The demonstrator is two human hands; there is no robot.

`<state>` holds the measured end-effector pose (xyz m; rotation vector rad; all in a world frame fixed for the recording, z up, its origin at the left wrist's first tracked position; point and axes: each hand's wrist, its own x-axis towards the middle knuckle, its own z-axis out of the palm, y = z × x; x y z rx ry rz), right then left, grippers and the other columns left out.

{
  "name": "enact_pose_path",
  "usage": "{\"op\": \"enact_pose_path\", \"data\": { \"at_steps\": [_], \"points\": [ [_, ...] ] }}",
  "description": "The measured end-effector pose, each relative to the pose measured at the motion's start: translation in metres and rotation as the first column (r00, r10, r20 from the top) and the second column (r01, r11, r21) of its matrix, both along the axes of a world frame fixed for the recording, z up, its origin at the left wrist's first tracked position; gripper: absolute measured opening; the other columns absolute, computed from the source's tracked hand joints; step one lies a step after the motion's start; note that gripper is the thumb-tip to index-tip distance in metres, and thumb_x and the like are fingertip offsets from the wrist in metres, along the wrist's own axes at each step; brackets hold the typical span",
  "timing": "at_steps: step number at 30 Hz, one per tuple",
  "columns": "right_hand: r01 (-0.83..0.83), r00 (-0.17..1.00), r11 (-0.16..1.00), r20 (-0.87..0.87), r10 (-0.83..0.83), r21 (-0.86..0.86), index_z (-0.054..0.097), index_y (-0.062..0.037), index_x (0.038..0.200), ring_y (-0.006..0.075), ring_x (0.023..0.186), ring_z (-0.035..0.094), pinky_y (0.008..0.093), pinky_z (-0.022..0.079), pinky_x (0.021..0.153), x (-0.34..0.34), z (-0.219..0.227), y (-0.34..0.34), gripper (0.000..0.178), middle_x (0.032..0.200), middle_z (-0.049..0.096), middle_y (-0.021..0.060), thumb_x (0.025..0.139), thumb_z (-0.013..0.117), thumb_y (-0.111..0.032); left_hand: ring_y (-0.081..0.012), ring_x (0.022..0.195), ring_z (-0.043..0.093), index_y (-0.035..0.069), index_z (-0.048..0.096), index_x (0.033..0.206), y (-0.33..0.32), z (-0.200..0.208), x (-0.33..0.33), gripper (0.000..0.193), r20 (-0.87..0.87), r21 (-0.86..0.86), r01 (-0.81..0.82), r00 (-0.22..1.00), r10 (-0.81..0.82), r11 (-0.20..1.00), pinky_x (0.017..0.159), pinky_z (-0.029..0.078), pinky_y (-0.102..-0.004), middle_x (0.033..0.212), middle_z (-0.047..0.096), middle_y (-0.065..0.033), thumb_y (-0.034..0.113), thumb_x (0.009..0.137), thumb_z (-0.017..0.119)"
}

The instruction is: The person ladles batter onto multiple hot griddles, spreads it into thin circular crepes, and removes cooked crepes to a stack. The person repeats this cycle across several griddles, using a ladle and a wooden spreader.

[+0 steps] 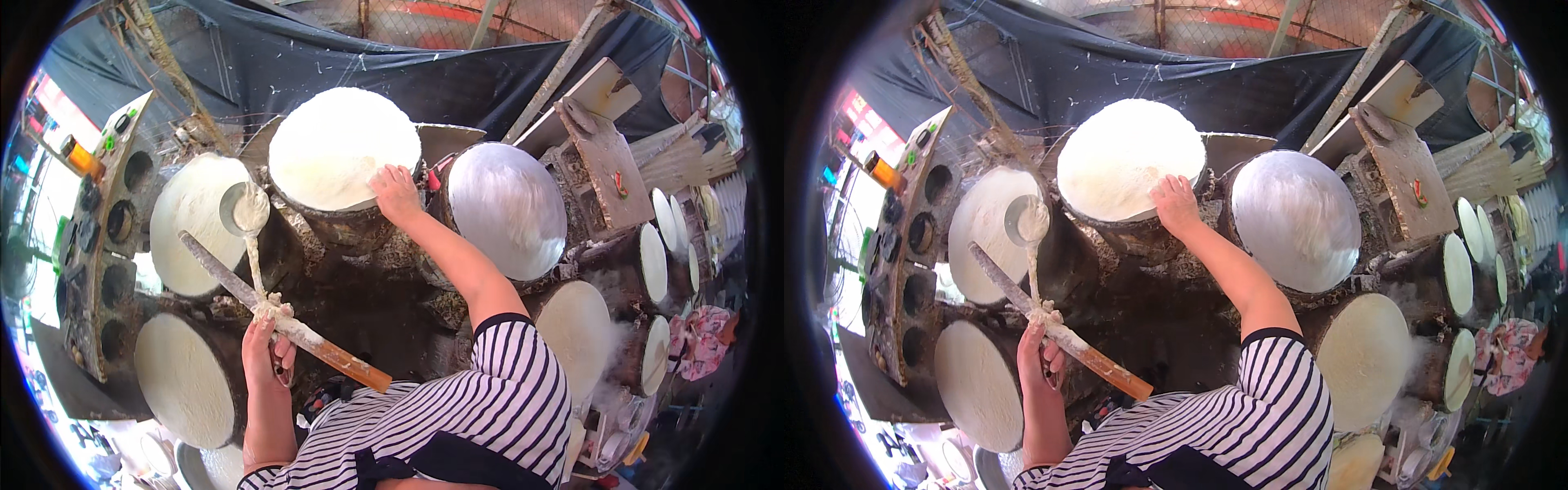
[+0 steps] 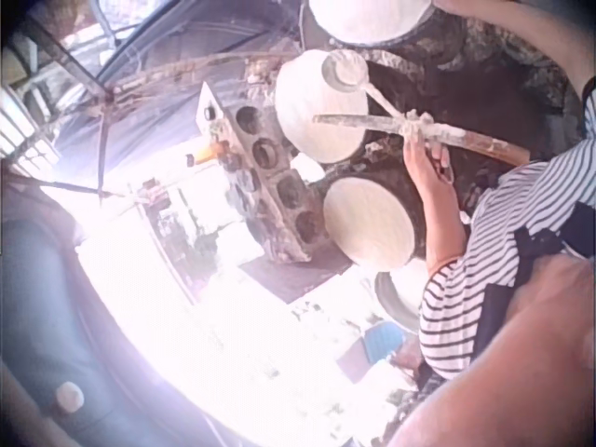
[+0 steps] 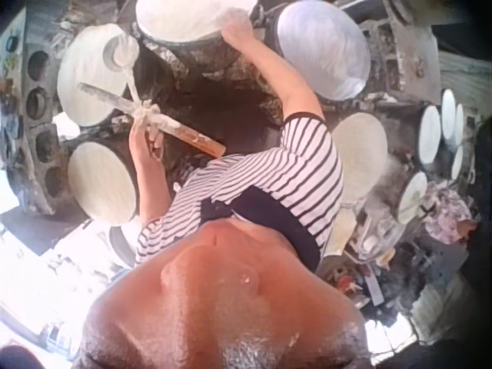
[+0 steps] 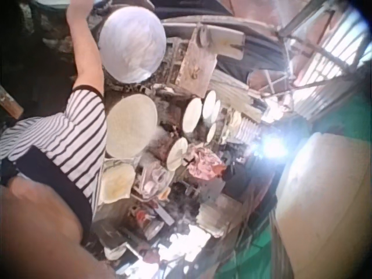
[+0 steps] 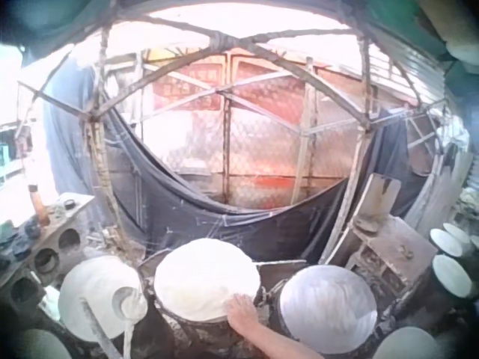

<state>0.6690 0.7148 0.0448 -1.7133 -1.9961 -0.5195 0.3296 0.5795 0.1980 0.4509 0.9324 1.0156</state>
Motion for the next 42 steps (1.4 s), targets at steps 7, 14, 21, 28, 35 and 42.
{"op": "enact_pose_path", "data": {
  "at_steps": [7, 14, 21, 28, 35, 42],
  "points": [
    [0.083, 0.888, 0.984, -0.436, -0.145, -0.159, 0.068, -0.0094, 0.076, 0.0329, 0.077, 0.061, 0.043, 0.047, 0.073, 0.036, 0.086, 0.057, 0.022, 0.073, 0.063, 0.0144, 0.077, 0.056, -0.028, -0.0026, 0.043, 0.035, -0.001, 0.046, 0.114, 0.024, -0.002, 0.009, 0.031, 0.025, -0.016, 0.076, 0.997, -0.076, 0.997, 0.031, 0.028, -0.0162, 0.087, 0.057, -0.0077, 0.018, 0.09, 0.05],
    [0.307, 0.756, 0.951, -0.594, -0.273, -0.047, 0.066, -0.0063, 0.074, 0.0369, 0.071, 0.061, 0.0433, 0.048, 0.063, 0.107, 0.211, -0.011, 0.031, 0.072, 0.062, 0.0177, 0.075, 0.058, -0.036, -0.0043, 0.046, 0.036, -0.002, 0.043, 0.119, 0.021, -0.003, 0.021, 0.033, 0.141, 0.032, 0.186, 0.972, -0.188, 0.982, 0.032, 0.031, -0.0169, 0.096, 0.058, -0.0122, 0.012, 0.09, 0.048],
    [0.416, 0.596, 0.908, -0.767, -0.238, 0.042, 0.064, 0.0014, 0.074, 0.0067, 0.052, 0.046, 0.0266, 0.039, 0.048, 0.088, 0.293, -0.281, 0.027, 0.055, 0.053, -0.0013, 0.075, 0.064, -0.025, -0.0038, 0.041, 0.026, 0.001, 0.053, 0.109, -0.012, -0.018, -0.004, 0.025, 0.116, 0.01, 0.357, 0.927, -0.356, 0.934, 0.035, 0.023, -0.0186, 0.055, 0.033, 0.0045, 0.02, 0.093, 0.049],
    [0.773, 0.105, 0.602, -0.977, 0.186, 0.198, 0.064, 0.0016, 0.094, 0.017, 0.078, 0.064, 0.0297, 0.052, 0.069, -0.013, 0.293, -0.725, 0.029, 0.084, 0.066, 0.0088, 0.077, 0.069, -0.021, -0.0028, 0.041, 0.022, 0.002, 0.054, 0.099, -0.174, 0.039, 0.02, 0.02, -0.13, 0.109, 0.427, 0.901, -0.413, 0.898, 0.036, 0.019, -0.0185, 0.054, 0.027, 0.0065, 0.021, 0.093, 0.05],
    [0.987, -0.026, 0.15, -0.851, 0.525, 0.062, 0.058, 0.0039, 0.105, 0.0172, 0.084, 0.062, 0.0299, 0.051, 0.073, -0.126, 0.107, -1.061, 0.03, 0.096, 0.063, 0.0084, 0.082, 0.063, -0.014, -0.0033, 0.042, 0.023, 0.006, 0.047, 0.086, -0.31, 0.046, 0.037, 0.013, 0.079, 0.119, 0.609, 0.782, -0.618, 0.785, 0.037, 0.022, -0.0176, 0.057, 0.027, 0.0057, 0.016, 0.093, 0.05],
    [0.855, -0.46, -0.058, -0.806, 0.372, -0.515, 0.06, 0.0054, 0.097, 0.0183, 0.077, 0.062, 0.0305, 0.049, 0.059, -0.208, -0.108, -1.172, 0.027, 0.091, 0.063, 0.0107, 0.08, 0.064, -0.015, -0.0031, 0.041, 0.023, 0.0, 0.046, 0.106, -0.362, 0.035, 0.011, 0.019, 0.298, -0.019, 0.675, 0.708, -0.64, 0.738, 0.035, 0.023, -0.0171, 0.056, 0.028, 0.0055, 0.015, 0.095, 0.045]
  ]
}}
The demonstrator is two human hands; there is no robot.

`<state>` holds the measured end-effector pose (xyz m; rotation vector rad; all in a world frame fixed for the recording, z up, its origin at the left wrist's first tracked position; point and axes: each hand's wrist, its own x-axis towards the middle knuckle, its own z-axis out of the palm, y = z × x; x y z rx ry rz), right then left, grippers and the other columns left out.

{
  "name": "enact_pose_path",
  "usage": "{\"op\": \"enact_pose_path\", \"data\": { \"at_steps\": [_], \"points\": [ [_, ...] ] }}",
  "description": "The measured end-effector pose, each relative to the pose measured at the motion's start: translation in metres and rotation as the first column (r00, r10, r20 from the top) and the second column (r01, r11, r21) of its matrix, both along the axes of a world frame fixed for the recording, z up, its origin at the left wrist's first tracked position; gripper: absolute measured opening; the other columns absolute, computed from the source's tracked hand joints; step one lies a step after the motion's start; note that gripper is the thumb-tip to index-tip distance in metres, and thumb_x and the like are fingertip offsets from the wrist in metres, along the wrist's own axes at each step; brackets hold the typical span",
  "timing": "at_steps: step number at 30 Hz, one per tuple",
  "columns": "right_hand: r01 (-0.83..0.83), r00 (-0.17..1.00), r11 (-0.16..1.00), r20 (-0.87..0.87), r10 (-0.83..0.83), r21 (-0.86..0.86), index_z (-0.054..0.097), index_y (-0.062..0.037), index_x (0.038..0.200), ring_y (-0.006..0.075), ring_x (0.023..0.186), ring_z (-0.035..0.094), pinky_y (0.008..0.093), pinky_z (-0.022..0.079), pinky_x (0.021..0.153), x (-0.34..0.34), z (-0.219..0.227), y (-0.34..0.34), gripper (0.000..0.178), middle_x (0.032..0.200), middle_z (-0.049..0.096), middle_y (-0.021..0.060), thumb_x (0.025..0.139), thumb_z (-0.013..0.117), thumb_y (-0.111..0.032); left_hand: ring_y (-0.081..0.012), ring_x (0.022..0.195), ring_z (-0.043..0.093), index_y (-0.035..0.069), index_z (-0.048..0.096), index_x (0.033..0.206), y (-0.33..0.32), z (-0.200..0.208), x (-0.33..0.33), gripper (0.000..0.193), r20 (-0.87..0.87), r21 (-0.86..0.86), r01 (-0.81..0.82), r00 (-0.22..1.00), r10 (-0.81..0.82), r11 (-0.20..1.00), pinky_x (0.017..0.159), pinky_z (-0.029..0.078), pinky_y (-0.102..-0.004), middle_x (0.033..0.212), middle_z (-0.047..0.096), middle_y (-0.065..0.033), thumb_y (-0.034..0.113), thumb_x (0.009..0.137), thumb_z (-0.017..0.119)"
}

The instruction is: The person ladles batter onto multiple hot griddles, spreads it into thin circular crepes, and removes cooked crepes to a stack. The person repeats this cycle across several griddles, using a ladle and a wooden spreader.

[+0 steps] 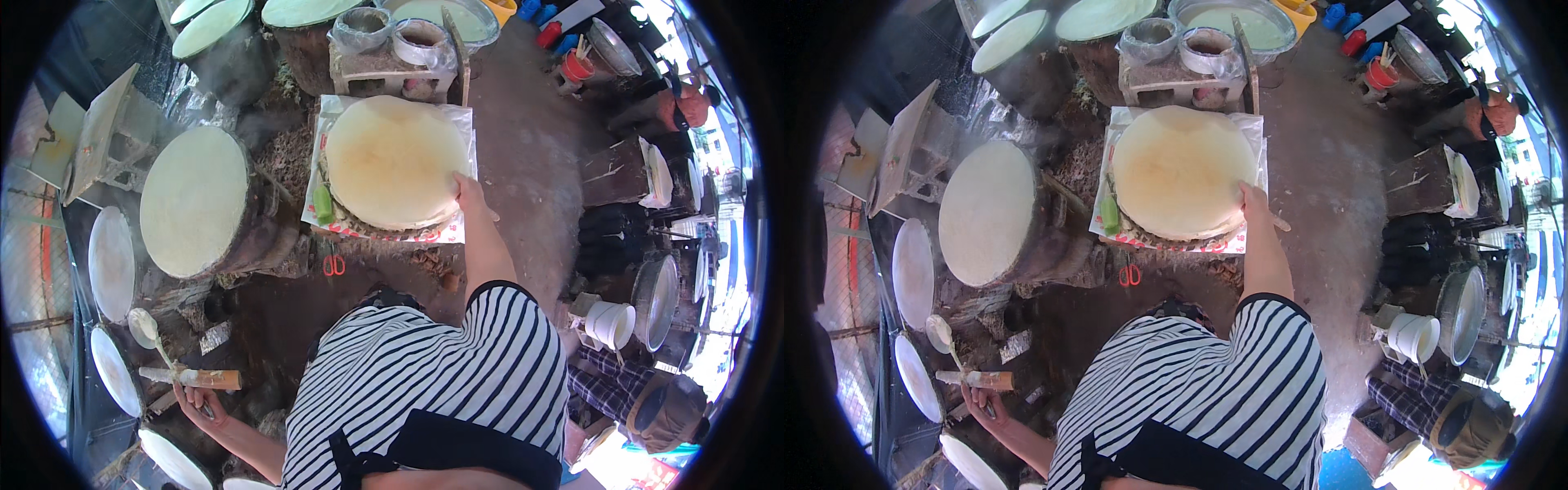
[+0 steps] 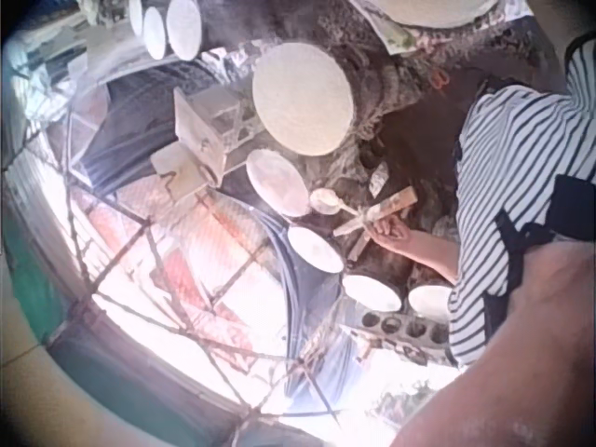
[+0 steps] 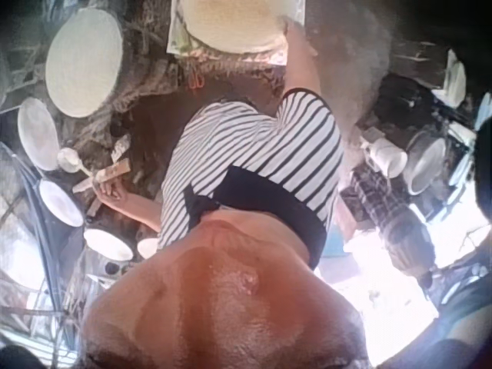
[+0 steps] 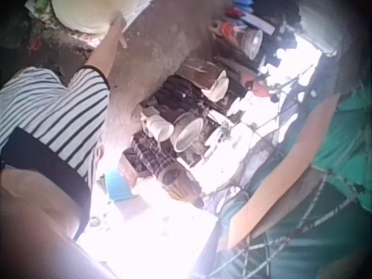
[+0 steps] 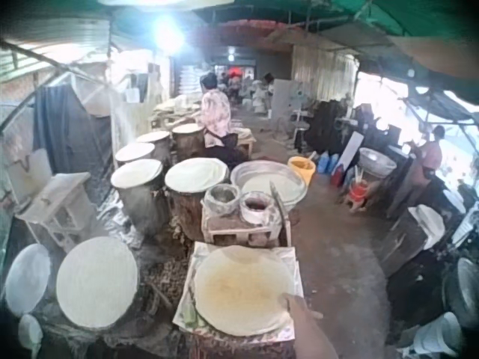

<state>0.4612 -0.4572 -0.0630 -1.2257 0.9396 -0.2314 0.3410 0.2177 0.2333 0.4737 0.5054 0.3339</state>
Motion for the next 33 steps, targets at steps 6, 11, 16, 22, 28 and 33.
{"op": "enact_pose_path", "data": {
  "at_steps": [6, 11, 16, 22, 28, 33],
  "points": [
    [0.029, 0.976, 0.992, -0.209, -0.053, -0.119, 0.061, 0.0055, 0.092, 0.0255, 0.069, 0.06, 0.0353, 0.048, 0.05, -0.001, -0.031, -0.017, 0.037, 0.083, 0.061, 0.015, 0.081, 0.061, -0.03, -0.0021, 0.04, 0.023, -0.001, 0.045, 0.107, -0.029, 0.004, -0.024, 0.021, -0.035, -0.005, -0.042, 0.999, 0.042, 0.999, 0.034, 0.022, -0.0163, 0.054, 0.028, 0.0057, 0.016, 0.095, 0.045],
    [-0.348, 0.814, 0.562, -0.54, -0.216, -0.75, 0.061, 0.0048, 0.094, 0.0378, 0.074, 0.061, 0.0463, 0.049, 0.064, 0.014, 0.046, 0.008, 0.04, 0.093, 0.062, 0.023, 0.083, 0.056, -0.033, -0.0017, 0.045, 0.031, 0.003, 0.052, 0.095, -0.023, -0.019, -0.08, 0.015, -0.072, 0.178, -0.085, 0.993, 0.099, 0.98, 0.039, 0.028, -0.0152, 0.059, 0.036, 0.0057, 0.018, 0.092, 0.053],
    [-0.368, 0.851, 0.164, -0.26, 0.457, -0.915, 0.061, -0.0005, 0.099, 0.032, 0.086, 0.06, 0.04, 0.046, 0.078, 0.079, 0.038, 0.101, 0.028, 0.088, 0.064, 0.0167, 0.09, 0.047, -0.024, -0.0034, 0.044, 0.034, 0.007, 0.058, 0.1, -0.116, 0.005, -0.082, 0.023, -0.57, 0.5, -0.421, 0.498, 0.654, 0.757, 0.044, 0.034, -0.0179, 0.062, 0.045, 0.0046, 0.027, 0.089, 0.057],
    [-0.921, -0.352, -0.355, 0.047, 0.935, 0.157, 0.059, -0.0029, 0.105, 0.0169, 0.083, 0.064, 0.0273, 0.052, 0.067, 0.006, 0.126, 0.401, 0.033, 0.088, 0.066, 0.0106, 0.091, 0.052, -0.031, -0.0036, 0.039, 0.034, 0.003, 0.055, 0.107, -0.138, -0.026, -0.161, 0.029, -0.37, 0.205, -0.493, 0.761, 0.533, 0.846, 0.031, 0.021, -0.0187, 0.054, 0.038, 0.0056, 0.025, 0.093, 0.046],
    [0.094, -0.88, -0.796, 0.423, 0.215, 0.598, 0.05, -0.0016, 0.117, 0.0243, 0.087, 0.064, 0.0312, 0.054, 0.067, -0.155, 0.21, 0.536, 0.032, 0.107, 0.059, 0.0171, 0.093, 0.048, -0.024, -0.0061, 0.039, 0.04, 0.002, 0.06, 0.097, -0.17, -0.056, -0.215, 0.026, -0.505, 0.226, -0.768, 0.434, 0.746, 0.599, 0.031, 0.025, -0.0196, 0.054, 0.043, 0.003, 0.024, 0.092, 0.046],
    [0.179, -0.983, -0.805, 0.076, -0.165, 0.565, 0.047, -0.0073, 0.088, 0.0095, 0.043, 0.045, 0.0239, 0.035, 0.034, -0.229, 0.163, 0.594, 0.008, 0.062, 0.051, 0.0024, 0.091, 0.048, -0.015, -0.0084, 0.036, 0.041, 0.003, 0.059, 0.094, -0.194, -0.13, -0.274, 0.028, -0.554, 0.072, -0.946, 0.226, 0.802, 0.316, 0.031, 0.029, -0.0199, 0.052, 0.047, -0.0002, 0.029, 0.093, 0.048]
  ]
}}
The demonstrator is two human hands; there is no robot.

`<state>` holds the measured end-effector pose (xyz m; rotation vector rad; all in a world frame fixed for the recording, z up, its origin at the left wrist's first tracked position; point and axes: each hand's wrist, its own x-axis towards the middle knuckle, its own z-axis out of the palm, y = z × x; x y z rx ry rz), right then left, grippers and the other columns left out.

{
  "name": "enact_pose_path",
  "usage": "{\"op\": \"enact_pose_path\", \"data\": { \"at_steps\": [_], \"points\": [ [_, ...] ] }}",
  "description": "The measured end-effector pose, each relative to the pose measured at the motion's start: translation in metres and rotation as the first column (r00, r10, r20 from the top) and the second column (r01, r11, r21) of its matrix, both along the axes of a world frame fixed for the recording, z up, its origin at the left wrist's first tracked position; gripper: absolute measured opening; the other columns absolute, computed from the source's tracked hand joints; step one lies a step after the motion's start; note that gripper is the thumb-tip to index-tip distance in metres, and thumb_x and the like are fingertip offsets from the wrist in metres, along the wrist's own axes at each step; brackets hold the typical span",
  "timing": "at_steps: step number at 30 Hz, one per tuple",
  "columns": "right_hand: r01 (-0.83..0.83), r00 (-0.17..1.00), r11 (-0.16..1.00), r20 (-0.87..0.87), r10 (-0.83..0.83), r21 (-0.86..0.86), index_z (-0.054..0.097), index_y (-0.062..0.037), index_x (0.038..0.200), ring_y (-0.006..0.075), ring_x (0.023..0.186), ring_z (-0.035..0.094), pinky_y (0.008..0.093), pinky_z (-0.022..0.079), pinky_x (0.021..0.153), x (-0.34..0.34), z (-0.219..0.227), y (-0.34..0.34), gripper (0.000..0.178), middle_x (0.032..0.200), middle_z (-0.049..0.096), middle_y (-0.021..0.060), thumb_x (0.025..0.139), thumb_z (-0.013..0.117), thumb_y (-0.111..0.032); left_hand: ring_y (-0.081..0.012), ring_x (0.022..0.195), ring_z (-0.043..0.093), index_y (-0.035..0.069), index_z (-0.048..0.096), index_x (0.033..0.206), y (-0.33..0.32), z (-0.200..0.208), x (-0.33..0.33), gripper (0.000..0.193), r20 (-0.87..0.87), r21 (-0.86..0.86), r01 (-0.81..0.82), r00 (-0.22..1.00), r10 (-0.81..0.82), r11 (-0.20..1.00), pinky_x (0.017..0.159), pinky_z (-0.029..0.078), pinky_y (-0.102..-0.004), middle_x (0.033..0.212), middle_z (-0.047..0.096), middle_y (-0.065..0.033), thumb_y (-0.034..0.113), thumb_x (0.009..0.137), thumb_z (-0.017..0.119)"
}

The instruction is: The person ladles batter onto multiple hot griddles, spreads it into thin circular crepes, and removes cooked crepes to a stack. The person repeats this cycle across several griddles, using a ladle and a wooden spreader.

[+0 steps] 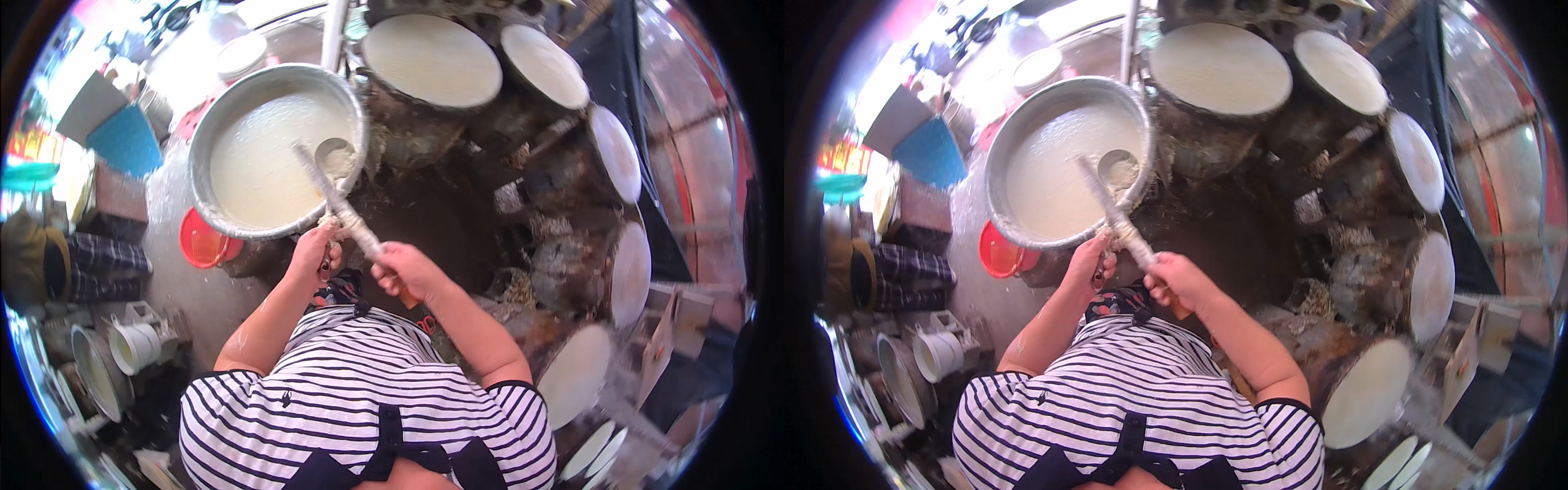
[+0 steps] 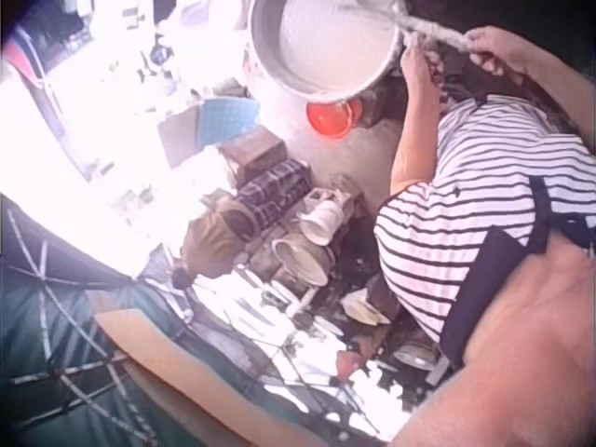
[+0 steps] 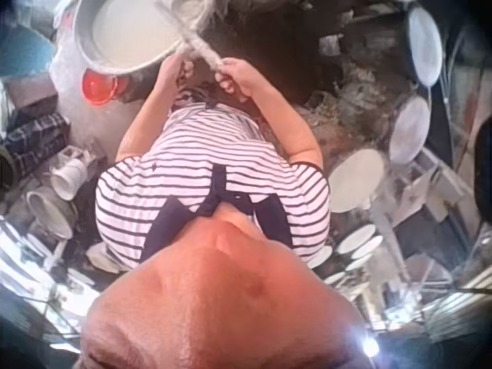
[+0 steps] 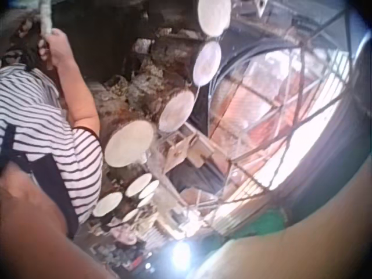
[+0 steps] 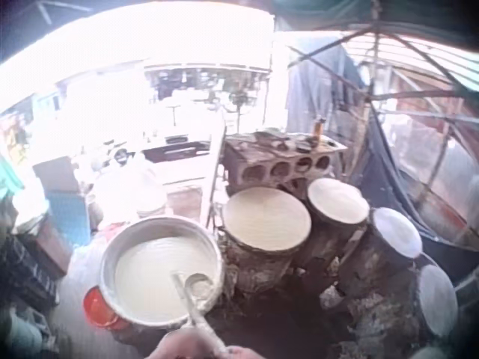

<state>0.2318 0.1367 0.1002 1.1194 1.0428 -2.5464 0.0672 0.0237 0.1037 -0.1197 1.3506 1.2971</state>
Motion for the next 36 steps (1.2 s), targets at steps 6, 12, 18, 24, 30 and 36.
{"op": "enact_pose_path", "data": {
  "at_steps": [6, 12, 18, 24, 30, 36],
  "points": [
    [-0.576, 0.767, -0.273, 0.625, 0.146, 0.771, 0.058, -0.0027, 0.085, 0.0359, 0.08, 0.064, 0.0453, 0.051, 0.068, -0.126, -0.05, 0.129, 0.016, 0.083, 0.065, 0.0182, 0.084, 0.045, -0.012, -0.0114, 0.035, 0.042, 0.007, 0.051, 0.084, -0.009, -0.083, -0.074, 0.024, -0.088, -0.117, -0.304, 0.951, 0.295, 0.945, 0.028, 0.029, -0.0239, 0.052, 0.047, -0.003, 0.029, 0.092, 0.05],
    [-0.629, 0.565, -0.416, 0.753, 0.336, 0.657, 0.067, -0.0033, 0.083, 0.0314, 0.082, 0.066, 0.042, 0.053, 0.07, -0.192, -0.022, 0.161, 0.018, 0.083, 0.067, 0.0167, 0.079, 0.05, -0.008, -0.0158, 0.032, 0.043, 0.006, 0.046, 0.079, 0.02, -0.109, -0.11, 0.023, -0.207, -0.213, -0.27, 0.952, 0.226, 0.939, 0.026, 0.029, -0.0272, 0.048, 0.045, -0.0052, 0.027, 0.09, 0.049],
    [-0.699, 0.517, -0.425, 0.817, 0.255, 0.575, 0.067, -0.0034, 0.082, 0.0312, 0.079, 0.066, 0.041, 0.053, 0.069, -0.19, -0.043, 0.166, 0.019, 0.083, 0.067, 0.0171, 0.08, 0.05, -0.011, -0.021, 0.029, 0.043, 0.002, 0.046, 0.078, 0.065, -0.198, -0.114, 0.022, -0.432, -0.255, -0.225, 0.897, 0.098, 0.94, 0.024, 0.03, -0.0336, 0.045, 0.044, -0.0101, 0.021, 0.088, 0.047],
    [-0.764, 0.511, -0.232, 0.784, 0.351, 0.602, 0.066, -0.0018, 0.087, 0.0347, 0.084, 0.064, 0.0432, 0.051, 0.074, -0.183, -0.053, 0.174, 0.018, 0.088, 0.066, 0.0184, 0.079, 0.052, -0.01, -0.0187, 0.038, 0.048, 0.001, 0.048, 0.076, 0.105, -0.18, -0.117, 0.023, -0.171, -0.281, -0.136, 0.981, 0.089, 0.95, 0.033, 0.037, -0.0312, 0.051, 0.048, -0.0088, 0.02, 0.088, 0.05],
    [-0.679, 0.566, -0.28, 0.726, 0.39, 0.679, 0.065, -0.0007, 0.087, 0.0357, 0.083, 0.064, 0.0443, 0.051, 0.073, -0.146, -0.032, 0.193, 0.017, 0.087, 0.065, 0.0202, 0.078, 0.053, -0.009, -0.0066, 0.042, 0.038, 0.006, 0.044, 0.086, 0.113, -0.137, -0.121, 0.015, 0.412, 0.006, -0.409, 0.832, 0.37, 0.913, 0.033, 0.029, -0.0181, 0.065, 0.046, -0.0001, 0.017, 0.095, 0.042],
    [-0.475, 0.663, -0.452, 0.645, 0.381, 0.755, 0.062, -0.0009, 0.083, 0.0364, 0.078, 0.064, 0.0451, 0.052, 0.069, -0.114, 0.075, 0.228, 0.015, 0.082, 0.065, 0.0203, 0.08, 0.049, -0.008, -0.0055, 0.044, 0.036, 0.004, 0.039, 0.089, 0.107, -0.038, -0.091, 0.015, 0.699, 0.343, -0.666, 0.652, 0.294, 0.663, 0.035, 0.03, -0.0188, 0.068, 0.042, 0.0002, 0.017, 0.097, 0.039]
  ]
}}
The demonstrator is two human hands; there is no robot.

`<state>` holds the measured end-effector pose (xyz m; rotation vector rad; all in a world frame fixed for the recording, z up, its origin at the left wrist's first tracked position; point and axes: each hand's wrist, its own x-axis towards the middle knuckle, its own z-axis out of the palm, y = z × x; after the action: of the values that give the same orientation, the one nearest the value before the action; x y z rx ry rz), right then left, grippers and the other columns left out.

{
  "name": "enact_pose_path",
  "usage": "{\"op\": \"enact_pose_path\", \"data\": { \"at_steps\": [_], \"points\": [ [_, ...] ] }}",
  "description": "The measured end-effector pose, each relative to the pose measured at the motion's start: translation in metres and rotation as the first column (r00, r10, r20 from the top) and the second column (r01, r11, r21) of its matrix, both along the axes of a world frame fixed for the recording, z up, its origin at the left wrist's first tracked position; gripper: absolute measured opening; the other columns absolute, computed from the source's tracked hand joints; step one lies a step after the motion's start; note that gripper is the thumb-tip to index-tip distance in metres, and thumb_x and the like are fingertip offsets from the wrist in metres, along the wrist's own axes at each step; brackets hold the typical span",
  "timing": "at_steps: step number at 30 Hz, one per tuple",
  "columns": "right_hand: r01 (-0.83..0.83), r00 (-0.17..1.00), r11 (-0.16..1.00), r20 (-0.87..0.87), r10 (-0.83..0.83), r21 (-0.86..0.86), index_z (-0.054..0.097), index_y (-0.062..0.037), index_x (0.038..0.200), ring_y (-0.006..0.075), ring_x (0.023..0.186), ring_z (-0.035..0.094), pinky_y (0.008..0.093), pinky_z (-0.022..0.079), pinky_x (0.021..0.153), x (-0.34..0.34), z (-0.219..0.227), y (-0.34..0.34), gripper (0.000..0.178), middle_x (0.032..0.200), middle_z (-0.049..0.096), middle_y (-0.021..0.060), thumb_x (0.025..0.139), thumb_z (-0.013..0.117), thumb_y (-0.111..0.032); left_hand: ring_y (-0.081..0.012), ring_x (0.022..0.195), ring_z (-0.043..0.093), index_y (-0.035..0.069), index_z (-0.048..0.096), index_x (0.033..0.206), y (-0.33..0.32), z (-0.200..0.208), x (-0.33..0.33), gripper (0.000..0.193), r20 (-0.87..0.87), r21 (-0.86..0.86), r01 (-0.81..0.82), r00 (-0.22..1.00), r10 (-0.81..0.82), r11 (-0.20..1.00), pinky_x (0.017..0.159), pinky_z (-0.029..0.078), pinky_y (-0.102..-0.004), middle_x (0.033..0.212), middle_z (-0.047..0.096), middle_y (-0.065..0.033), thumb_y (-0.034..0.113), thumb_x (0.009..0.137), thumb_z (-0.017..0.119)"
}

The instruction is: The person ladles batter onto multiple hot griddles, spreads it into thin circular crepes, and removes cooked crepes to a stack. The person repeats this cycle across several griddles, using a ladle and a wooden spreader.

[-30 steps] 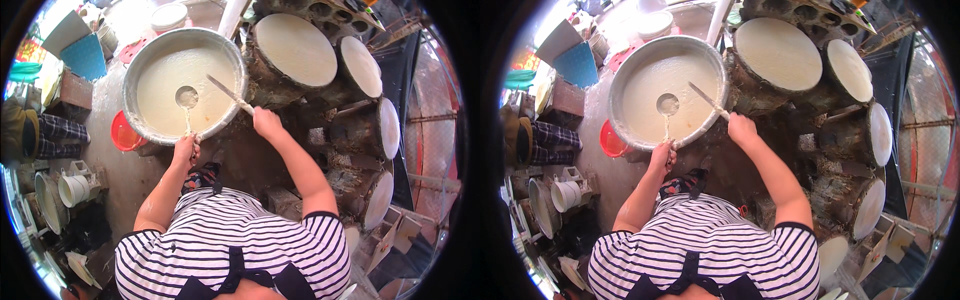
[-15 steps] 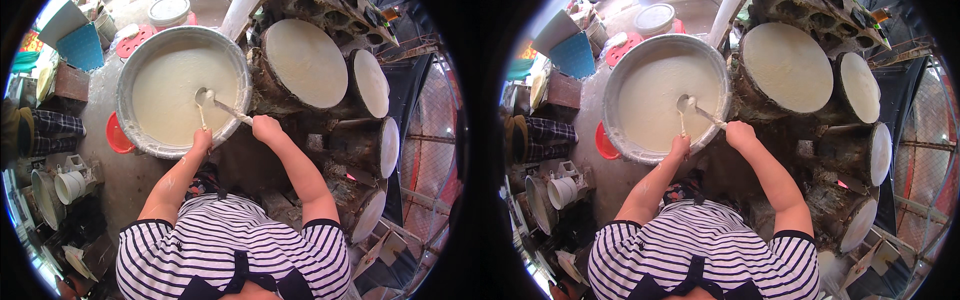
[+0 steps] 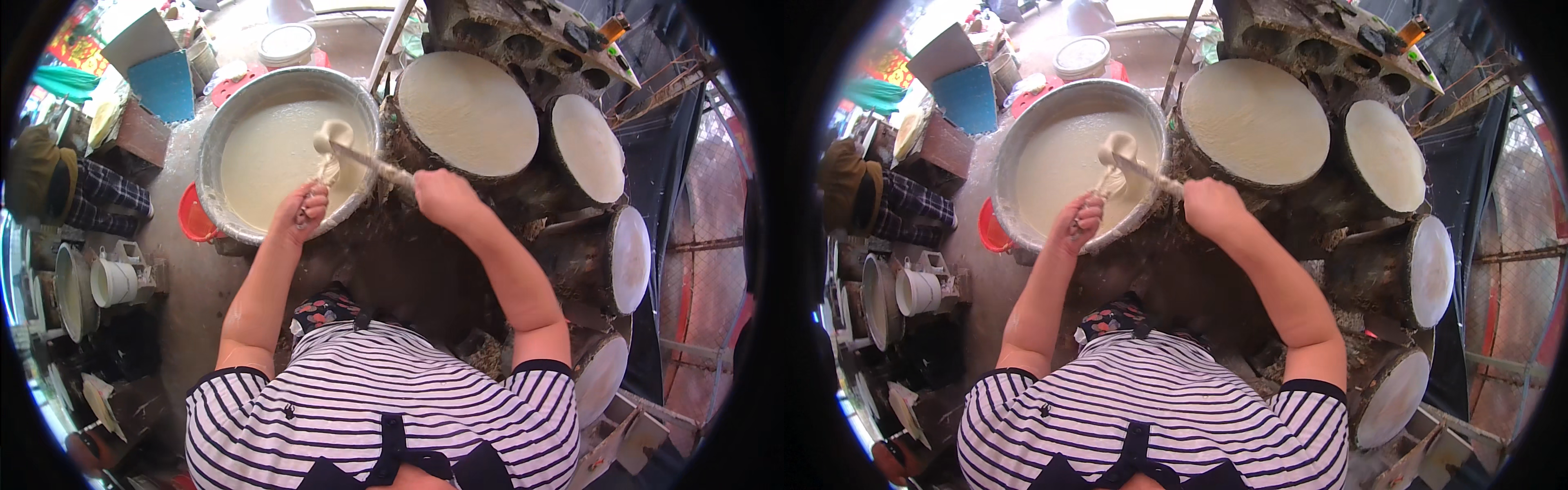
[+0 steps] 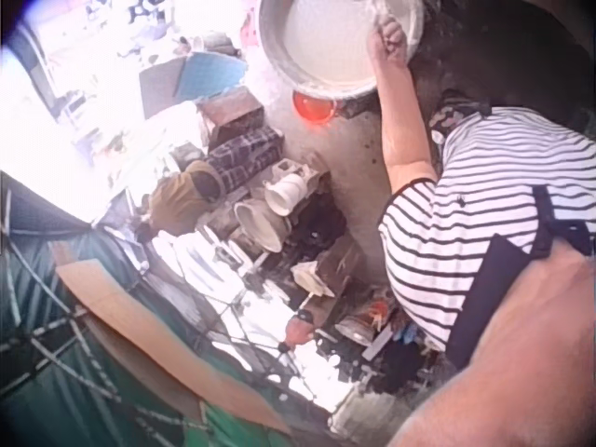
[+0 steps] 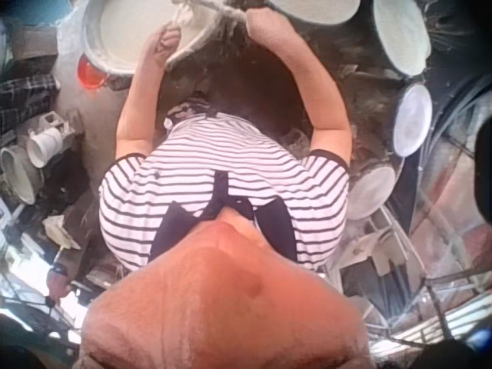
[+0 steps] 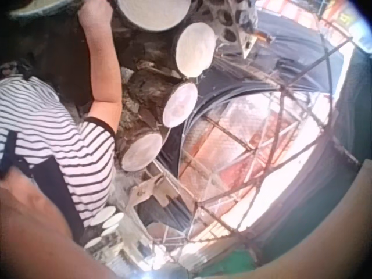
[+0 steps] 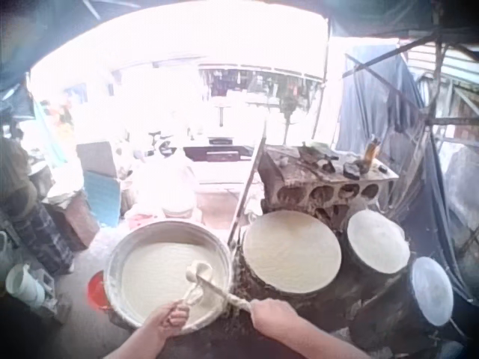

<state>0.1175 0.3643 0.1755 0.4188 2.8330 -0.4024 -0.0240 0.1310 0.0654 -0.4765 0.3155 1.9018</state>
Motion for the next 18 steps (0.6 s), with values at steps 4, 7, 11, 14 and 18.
{"op": "enact_pose_path", "data": {
  "at_steps": [4, 7, 11, 14, 18],
  "points": [
    [-0.112, 0.956, 0.983, -0.255, 0.146, 0.143, 0.06, -0.0025, 0.086, 0.0354, 0.069, 0.063, 0.0455, 0.05, 0.061, 0.013, 0.094, 0.016, 0.013, 0.074, 0.062, 0.0195, 0.081, 0.049, -0.007, -0.0053, 0.045, 0.036, 0.004, 0.04, 0.085, -0.02, 0.09, 0.008, 0.02, -0.272, 0.176, 0.013, 0.962, 0.036, 0.984, 0.033, 0.032, -0.0196, 0.071, 0.044, -0.0003, 0.02, 0.097, 0.04],
    [-0.084, 0.828, 0.962, -0.518, 0.213, 0.261, 0.061, -0.0073, 0.094, 0.0311, 0.064, 0.062, 0.0412, 0.049, 0.056, 0.033, 0.121, 0.015, 0.015, 0.07, 0.059, 0.015, 0.082, 0.052, -0.01, -0.0053, 0.044, 0.036, 0.004, 0.041, 0.085, -0.033, 0.156, 0.036, 0.021, -0.631, -0.082, -0.131, 0.774, 0.05, 0.988, 0.032, 0.032, -0.0193, 0.067, 0.043, -0.0001, 0.021, 0.096, 0.042],
    [-0.067, 0.697, 0.906, -0.631, 0.342, 0.417, 0.061, -0.0137, 0.108, 0.0247, 0.061, 0.059, 0.0352, 0.048, 0.051, 0.046, 0.047, 0.034, 0.026, 0.071, 0.056, 0.0083, 0.082, 0.056, -0.012, -0.0051, 0.043, 0.035, 0.005, 0.042, 0.085, -0.056, 0.132, 0.043, 0.018, -0.622, -0.227, -0.249, 0.781, 0.056, 0.941, 0.031, 0.03, -0.0191, 0.065, 0.042, 0.0002, 0.02, 0.096, 0.042],
    [-0.056, 0.781, 0.93, -0.564, 0.267, 0.363, 0.059, -0.013, 0.113, 0.0235, 0.06, 0.057, 0.0342, 0.047, 0.05, 0.069, -0.019, 0.045, 0.031, 0.075, 0.055, 0.0065, 0.082, 0.058, -0.009, -0.0045, 0.044, 0.034, 0.006, 0.042, 0.085, -0.071, 0.072, 0.023, 0.017, -0.324, -0.184, -0.093, 0.946, 0.029, 0.979, 0.032, 0.027, -0.0186, 0.066, 0.04, 0.0011, 0.018, 0.096, 0.042],
    [0.069, 0.514, 0.997, -0.858, -0.003, 0.038, 0.059, -0.0075, 0.109, 0.0274, 0.061, 0.057, 0.0344, 0.046, 0.052, 0.081, -0.029, 0.016, 0.027, 0.075, 0.054, 0.0089, 0.082, 0.06, -0.004, -0.0036, 0.043, 0.031, 0.006, 0.042, 0.084, -0.079, 0.055, 0.033, 0.017, -0.153, -0.252, 0.043, 0.985, -0.084, 0.967, 0.033, 0.022, -0.0173, 0.061, 0.035, 0.0029, 0.019, 0.096, 0.043]
  ]
}}
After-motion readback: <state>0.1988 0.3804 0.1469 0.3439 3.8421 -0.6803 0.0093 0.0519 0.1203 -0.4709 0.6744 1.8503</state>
